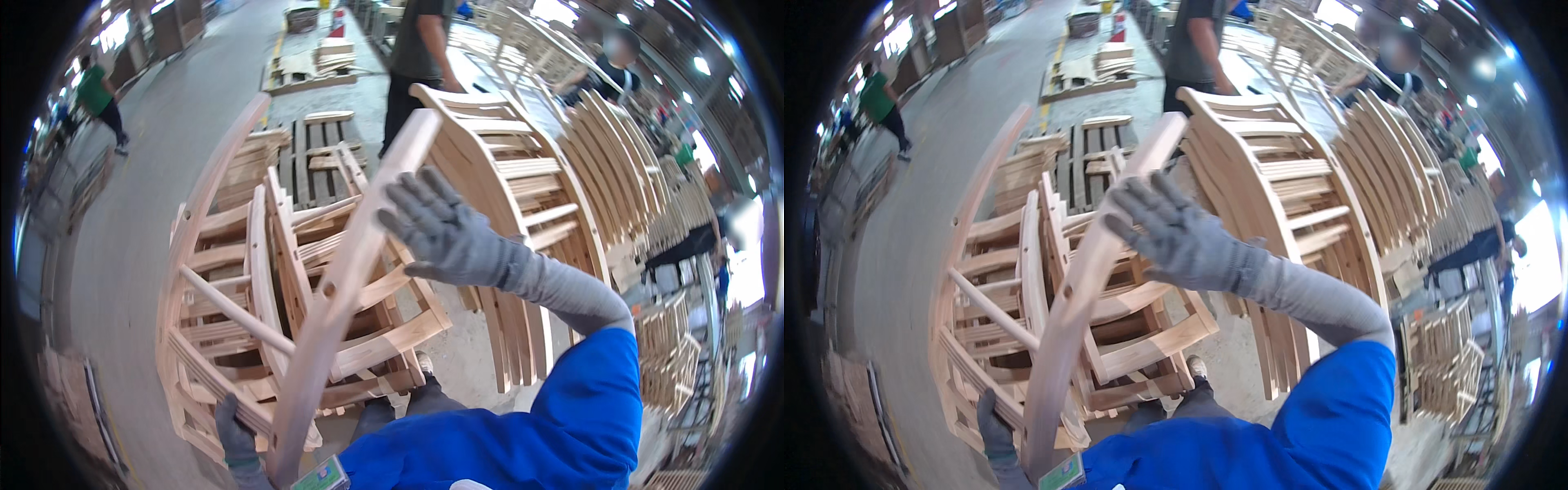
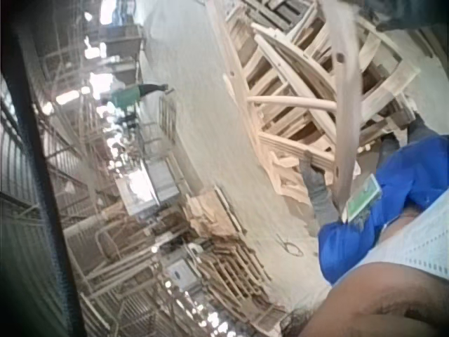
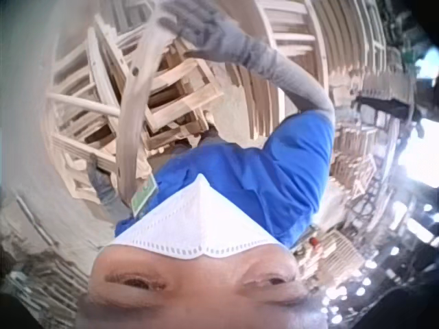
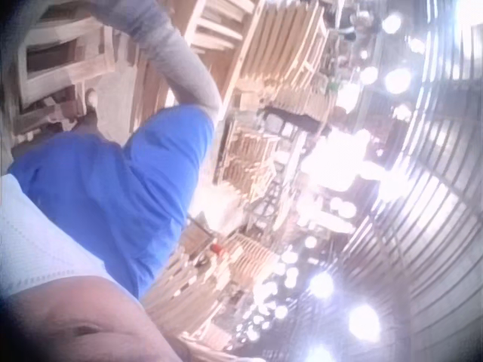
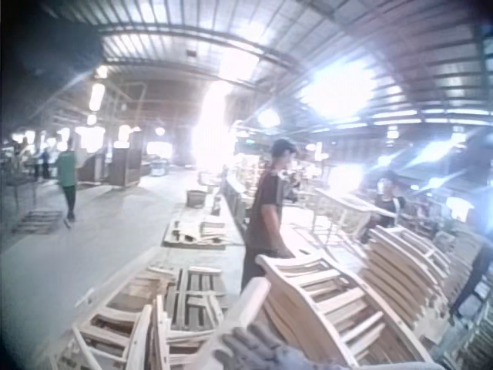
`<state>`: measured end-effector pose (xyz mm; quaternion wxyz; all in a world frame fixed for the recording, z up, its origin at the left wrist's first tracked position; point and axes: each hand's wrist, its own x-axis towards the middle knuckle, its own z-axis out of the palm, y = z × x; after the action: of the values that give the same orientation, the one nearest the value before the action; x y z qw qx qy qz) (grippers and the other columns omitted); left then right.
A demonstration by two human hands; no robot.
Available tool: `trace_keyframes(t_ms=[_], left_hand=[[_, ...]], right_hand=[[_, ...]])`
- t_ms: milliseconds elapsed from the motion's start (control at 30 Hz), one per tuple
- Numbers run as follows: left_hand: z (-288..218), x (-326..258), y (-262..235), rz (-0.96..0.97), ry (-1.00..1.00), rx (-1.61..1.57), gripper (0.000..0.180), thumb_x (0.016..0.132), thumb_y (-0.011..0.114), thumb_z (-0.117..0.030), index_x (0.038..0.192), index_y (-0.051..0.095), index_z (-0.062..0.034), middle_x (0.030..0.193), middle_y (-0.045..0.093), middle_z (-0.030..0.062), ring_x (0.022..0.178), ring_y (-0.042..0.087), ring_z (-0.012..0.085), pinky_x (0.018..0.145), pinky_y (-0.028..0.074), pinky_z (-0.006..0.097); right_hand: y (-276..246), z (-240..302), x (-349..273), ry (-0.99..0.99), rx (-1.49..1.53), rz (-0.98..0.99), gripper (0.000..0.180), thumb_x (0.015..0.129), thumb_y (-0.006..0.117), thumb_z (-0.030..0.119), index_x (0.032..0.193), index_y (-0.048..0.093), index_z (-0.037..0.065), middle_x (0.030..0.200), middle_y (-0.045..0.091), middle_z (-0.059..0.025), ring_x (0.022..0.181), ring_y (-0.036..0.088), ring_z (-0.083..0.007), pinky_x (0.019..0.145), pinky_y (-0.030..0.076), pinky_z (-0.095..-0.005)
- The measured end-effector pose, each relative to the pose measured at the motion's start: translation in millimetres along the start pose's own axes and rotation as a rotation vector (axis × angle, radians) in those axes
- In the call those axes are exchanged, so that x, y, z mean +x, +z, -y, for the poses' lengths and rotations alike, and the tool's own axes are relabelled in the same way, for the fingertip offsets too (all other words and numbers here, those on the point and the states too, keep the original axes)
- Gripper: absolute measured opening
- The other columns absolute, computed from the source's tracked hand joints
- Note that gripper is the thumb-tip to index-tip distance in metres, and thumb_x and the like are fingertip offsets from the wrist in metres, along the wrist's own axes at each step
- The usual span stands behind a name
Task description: The person applies a liquid finish to wooden chair frames using a brush and container. They dip the brush into the container and coat the chair surfaces, then reposition the chair to access different sides before continuing to apply the finish.
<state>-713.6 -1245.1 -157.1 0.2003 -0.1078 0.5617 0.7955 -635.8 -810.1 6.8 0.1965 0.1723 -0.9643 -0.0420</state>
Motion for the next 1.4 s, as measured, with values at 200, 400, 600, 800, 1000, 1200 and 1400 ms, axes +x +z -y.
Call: trace_keyframes(t_ms=[200, 400, 600, 800, 1000, 1200, 1400], left_hand=[[-38.7, -41.1, 74.2, 0.226, -0.019, 0.265, 0.029, 0.079, 0.059, -0.016, 0.102, 0.048, -0.0015, 0.077, 0.05, 0.0017, 0.07, 0.053, 0.0095, 0.063, 0.046, 0.024], [-41.1, -35.9, 222.9, 0.759, -0.162, 0.747, 0.031, 0.076, 0.059, -0.015, 0.099, 0.051, 0.0035, 0.076, 0.054, 0.0029, 0.07, 0.053, 0.0101, 0.062, 0.046, 0.024], [5.7, -27.4, 401.2, 1.25, 0.091, 1.09, 0.035, 0.074, 0.065, -0.032, 0.085, 0.063, 0.0006, 0.07, 0.058, 0.0034, 0.065, 0.054, 0.0091, 0.06, 0.044, 0.023], [93.7, 1.0, 571.4, 1.575, 0.425, 1.257, 0.053, 0.07, 0.066, -0.044, 0.09, 0.062, 0.0044, 0.078, 0.059, 0.0124, 0.072, 0.056, 0.0186, 0.064, 0.045, 0.03], [145.4, -8.2, 706.9, 1.406, 0.71, 1.653, 0.053, 0.064, 0.066, -0.044, 0.091, 0.058, 0.0015, 0.091, 0.058, 0.0166, 0.086, 0.055, 0.0249, 0.072, 0.045, 0.036], [181.5, 32.8, 742.8, 1.355, 0.927, 1.695, 0.058, 0.063, 0.064, -0.048, 0.091, 0.059, 0.0026, 0.092, 0.059, 0.0211, 0.095, 0.056, 0.0325, 0.082, 0.044, 0.038], [159.0, 45.3, 680.3, 0.971, 1.233, 1.15, 0.049, 0.078, 0.062, -0.032, 0.113, 0.05, -0.0004, 0.111, 0.054, 0.0219, 0.101, 0.054, 0.0351, 0.088, 0.043, 0.041]], right_hand=[[-104.9, 11.6, -77.9, 0.098, -0.074, 0.36, 0.043, 0.064, 0.07, 0.024, 0.1, 0.053, 0.008, 0.081, 0.052, -0.0043, 0.077, 0.054, -0.0195, 0.073, 0.043, -0.0324], [-120.2, 37.3, -283.6, 0.312, 0.304, 0.473, 0.048, 0.067, 0.071, 0.044, 0.097, 0.056, 0.01, 0.068, 0.053, -0.0044, 0.064, 0.054, -0.0197, 0.057, 0.043, -0.0349], [-100.6, 138.9, -400.4, 0.956, 0.356, 0.558, 0.048, 0.069, 0.067, 0.052, 0.089, 0.055, 0.01, 0.062, 0.056, -0.0077, 0.058, 0.06, -0.023, 0.054, 0.047, -0.0363], [-65.0, 155.9, -412.1, 1.294, 0.302, 0.178, 0.052, 0.066, 0.071, 0.05, 0.09, 0.053, 0.007, 0.063, 0.061, -0.0129, 0.053, 0.06, -0.0307, 0.047, 0.047, -0.0403], [-30.9, 98.8, -406.2, 1.586, 0.281, 0.138, 0.057, 0.065, 0.071, 0.051, 0.087, 0.047, 0.005, 0.058, 0.058, -0.0186, 0.053, 0.059, -0.0364, 0.047, 0.046, -0.0445], [-13.0, 49.1, -388.7, 1.627, 0.343, 0.097, 0.058, 0.066, 0.07, 0.052, 0.085, 0.047, 0.003, 0.063, 0.058, -0.0214, 0.061, 0.059, -0.0388, 0.053, 0.046, -0.0458], [27.4, 5.2, -375.7, 1.512, 0.238, -0.015, 0.057, 0.068, 0.069, 0.045, 0.097, 0.051, 0.0, 0.083, 0.058, -0.0235, 0.076, 0.058, -0.0389, 0.064, 0.047, -0.0449]])
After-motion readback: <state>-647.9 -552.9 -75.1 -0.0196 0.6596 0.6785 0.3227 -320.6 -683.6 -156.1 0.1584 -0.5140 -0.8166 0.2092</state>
